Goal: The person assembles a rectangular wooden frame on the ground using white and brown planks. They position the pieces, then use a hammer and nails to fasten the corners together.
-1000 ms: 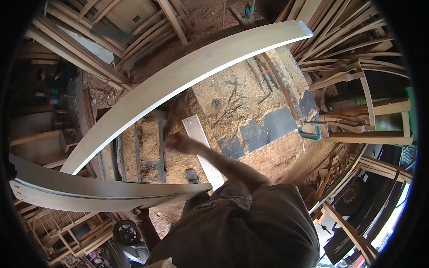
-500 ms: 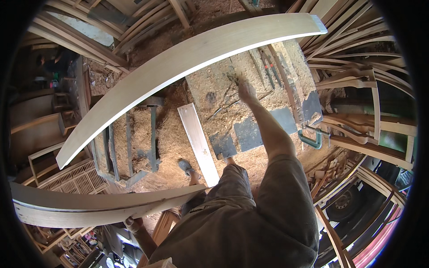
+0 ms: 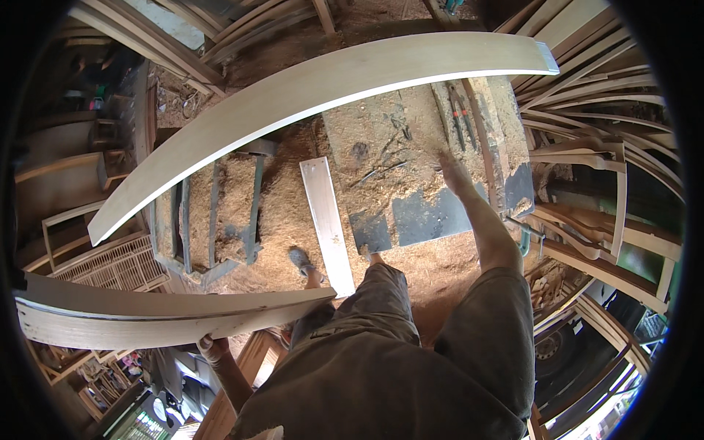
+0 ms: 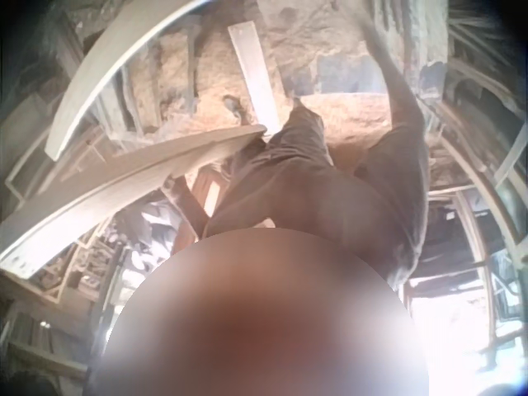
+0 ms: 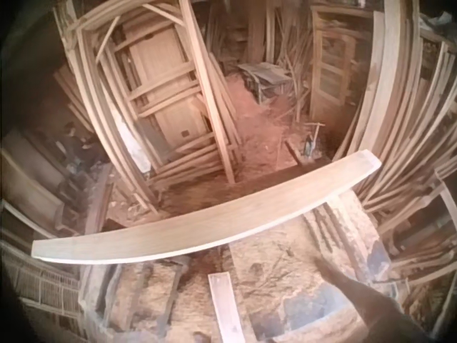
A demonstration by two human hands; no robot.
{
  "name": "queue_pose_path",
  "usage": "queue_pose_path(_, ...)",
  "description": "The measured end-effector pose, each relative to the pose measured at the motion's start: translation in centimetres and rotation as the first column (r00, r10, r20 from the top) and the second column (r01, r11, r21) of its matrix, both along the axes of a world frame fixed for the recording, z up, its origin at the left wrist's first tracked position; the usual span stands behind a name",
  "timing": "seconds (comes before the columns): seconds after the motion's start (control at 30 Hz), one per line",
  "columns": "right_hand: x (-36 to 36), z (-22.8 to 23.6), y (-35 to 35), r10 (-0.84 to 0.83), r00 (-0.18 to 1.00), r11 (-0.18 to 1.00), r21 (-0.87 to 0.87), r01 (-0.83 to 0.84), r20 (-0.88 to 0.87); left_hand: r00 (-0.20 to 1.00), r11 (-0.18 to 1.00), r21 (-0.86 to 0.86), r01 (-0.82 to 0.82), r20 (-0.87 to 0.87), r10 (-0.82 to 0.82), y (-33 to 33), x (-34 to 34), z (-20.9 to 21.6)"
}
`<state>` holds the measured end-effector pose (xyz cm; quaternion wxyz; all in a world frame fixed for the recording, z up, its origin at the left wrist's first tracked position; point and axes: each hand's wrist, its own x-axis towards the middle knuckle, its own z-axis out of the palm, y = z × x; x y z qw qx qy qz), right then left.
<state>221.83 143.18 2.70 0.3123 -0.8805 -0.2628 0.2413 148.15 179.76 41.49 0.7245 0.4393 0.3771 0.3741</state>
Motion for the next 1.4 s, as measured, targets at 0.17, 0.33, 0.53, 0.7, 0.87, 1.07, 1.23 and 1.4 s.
queue_pose_path(0.17, -2.5, 3.0, -0.7, 0.143, 0.972, 0.981, -0.159, -0.114, 0.188, 0.999, 0.998, 0.019, -0.054, -0.003, 0.054, -1.2, -1.0, -0.6)
queue_pose_path(0.33, -4.0, 7.6, 3.9, 0.166, 0.984, 0.925, -0.357, -0.133, 0.066, 0.996, 0.996, 0.027, -0.087, 0.004, 0.087, -1.6, -1.9, -0.6)
queue_pose_path(0.53, -7.9, 6.6, 12.9, 0.322, 0.945, 0.931, -0.202, -0.304, 0.062, 0.995, 0.995, -0.056, -0.082, 0.046, 0.085, -1.4, -2.1, 0.1)
queue_pose_path(0.7, -9.2, 5.0, 13.0, 0.366, 0.917, 0.926, -0.155, -0.343, 0.157, 0.992, 0.994, 0.02, -0.109, 0.072, 0.107, -2.1, -1.9, 0.8)
queue_pose_path(0.87, -10.1, 6.2, 14.1, 0.463, 0.875, 0.881, -0.189, -0.434, 0.143, 0.982, 0.983, 0.008, -0.186, 0.048, 0.185, -3.7, -2.4, 1.3)
queue_pose_path(1.07, -14.4, 7.4, 19.9, 0.569, 0.796, 0.818, -0.045, -0.573, 0.209, 0.966, 0.966, 0.033, -0.255, 0.047, 0.254, -4.5, -5.6, 0.6)
queue_pose_path(1.23, -17.6, 7.4, 19.7, 0.6, 0.735, 0.8, -0.247, -0.547, 0.316, 0.927, 0.927, 0.048, -0.373, 0.062, 0.37, -7.4, -11.0, -0.9)
queue_pose_path(1.4, -17.7, 5.7, 19.7, 0.32, 0.947, 0.917, -0.239, -0.319, -0.035, 0.882, 0.876, 0.102, -0.471, 0.018, 0.472, -8.7, -14.7, -1.0)
